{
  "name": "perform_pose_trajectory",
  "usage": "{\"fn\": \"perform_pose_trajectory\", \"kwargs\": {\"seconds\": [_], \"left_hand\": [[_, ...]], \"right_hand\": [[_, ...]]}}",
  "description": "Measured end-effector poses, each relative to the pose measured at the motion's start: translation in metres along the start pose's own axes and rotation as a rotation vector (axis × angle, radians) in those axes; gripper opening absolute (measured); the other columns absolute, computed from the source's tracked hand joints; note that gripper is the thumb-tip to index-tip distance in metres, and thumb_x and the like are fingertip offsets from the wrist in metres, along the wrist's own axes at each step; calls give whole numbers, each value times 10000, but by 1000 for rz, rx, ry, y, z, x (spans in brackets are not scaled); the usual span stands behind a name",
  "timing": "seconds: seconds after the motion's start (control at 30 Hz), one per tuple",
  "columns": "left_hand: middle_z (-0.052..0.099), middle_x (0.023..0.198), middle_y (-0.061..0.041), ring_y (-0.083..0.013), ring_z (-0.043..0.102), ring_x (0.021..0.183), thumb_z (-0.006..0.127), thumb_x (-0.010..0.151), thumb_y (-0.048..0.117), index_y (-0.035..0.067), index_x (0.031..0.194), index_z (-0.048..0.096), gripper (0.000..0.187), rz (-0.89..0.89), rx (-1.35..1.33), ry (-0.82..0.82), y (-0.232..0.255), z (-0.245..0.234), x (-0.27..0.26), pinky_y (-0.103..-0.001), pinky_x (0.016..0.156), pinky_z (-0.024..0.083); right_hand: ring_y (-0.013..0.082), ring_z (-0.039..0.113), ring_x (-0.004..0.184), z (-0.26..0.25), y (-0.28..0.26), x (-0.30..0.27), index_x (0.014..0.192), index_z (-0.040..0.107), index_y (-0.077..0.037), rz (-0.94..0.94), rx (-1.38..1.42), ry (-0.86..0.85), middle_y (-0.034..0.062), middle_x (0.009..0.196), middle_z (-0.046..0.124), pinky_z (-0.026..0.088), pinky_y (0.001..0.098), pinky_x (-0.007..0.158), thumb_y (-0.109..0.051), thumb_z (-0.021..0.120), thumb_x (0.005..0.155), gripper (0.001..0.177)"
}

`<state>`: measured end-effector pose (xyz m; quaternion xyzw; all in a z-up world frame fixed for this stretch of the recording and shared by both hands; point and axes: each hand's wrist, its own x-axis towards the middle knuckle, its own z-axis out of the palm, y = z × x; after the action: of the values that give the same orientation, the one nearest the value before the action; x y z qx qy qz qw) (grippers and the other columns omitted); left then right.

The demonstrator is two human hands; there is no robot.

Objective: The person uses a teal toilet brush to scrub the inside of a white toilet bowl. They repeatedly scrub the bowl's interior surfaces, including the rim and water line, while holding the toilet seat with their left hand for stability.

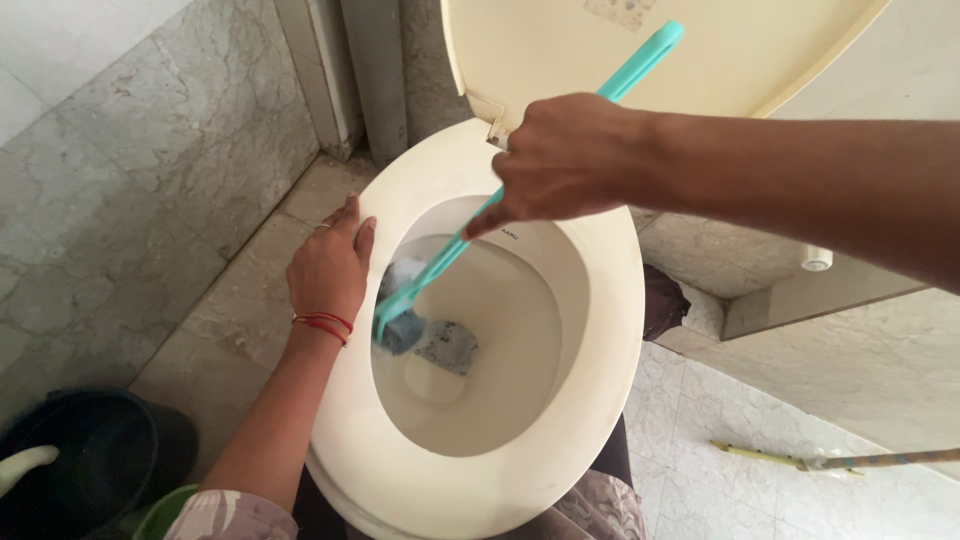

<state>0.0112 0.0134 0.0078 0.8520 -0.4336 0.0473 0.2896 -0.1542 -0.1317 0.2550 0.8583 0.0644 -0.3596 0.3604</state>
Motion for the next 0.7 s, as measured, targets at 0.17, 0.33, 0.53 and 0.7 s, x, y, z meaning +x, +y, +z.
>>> {"fn": "perform_pose_trajectory", "kwargs": {"seconds": [0.17, 0.33, 0.53, 0.7], "left_hand": [[722, 1226, -127, -365, 711, 972, 558, 1033, 366, 118, 1365, 649, 424, -15, -6, -18, -1, -1, 1, -487, 776, 574], [722, 1233, -137, -364, 712, 981, 553, 1048, 361, 99, 1362, 649, 421, 11, -32, -7, -2, 2, -4, -483, 792, 578], [724, 1225, -136, -361, 710, 994, 547, 1045, 365, 101, 1363, 643, 424, 25, -12, 12, -1, 1, 0, -487, 777, 576], [724, 1216, -131, -357, 712, 985, 548, 1045, 372, 117, 1364, 646, 420, -14, -3, -18, -3, 1, 1, -480, 784, 578]], "right_hand": [[165, 755, 770, 10, 17, -17, 1521, 395, -574, 230, 196, -283, -55, 1064, 753, 631, 306, 646, -309, 494, 1071, 532], [151, 758, 897, 24, 9, -19, 1383, 620, -531, 302, 551, -510, -110, 1128, 780, 605, 303, 743, -292, 642, 984, 466], [197, 735, 932, 11, 9, -1, 1462, 483, -605, 259, 257, -237, -59, 1089, 765, 598, 311, 720, -319, 496, 1093, 466], [171, 751, 851, 5, 7, 0, 1486, 487, -535, 258, 284, -279, -37, 1035, 765, 607, 297, 667, -309, 550, 1062, 485]]}}
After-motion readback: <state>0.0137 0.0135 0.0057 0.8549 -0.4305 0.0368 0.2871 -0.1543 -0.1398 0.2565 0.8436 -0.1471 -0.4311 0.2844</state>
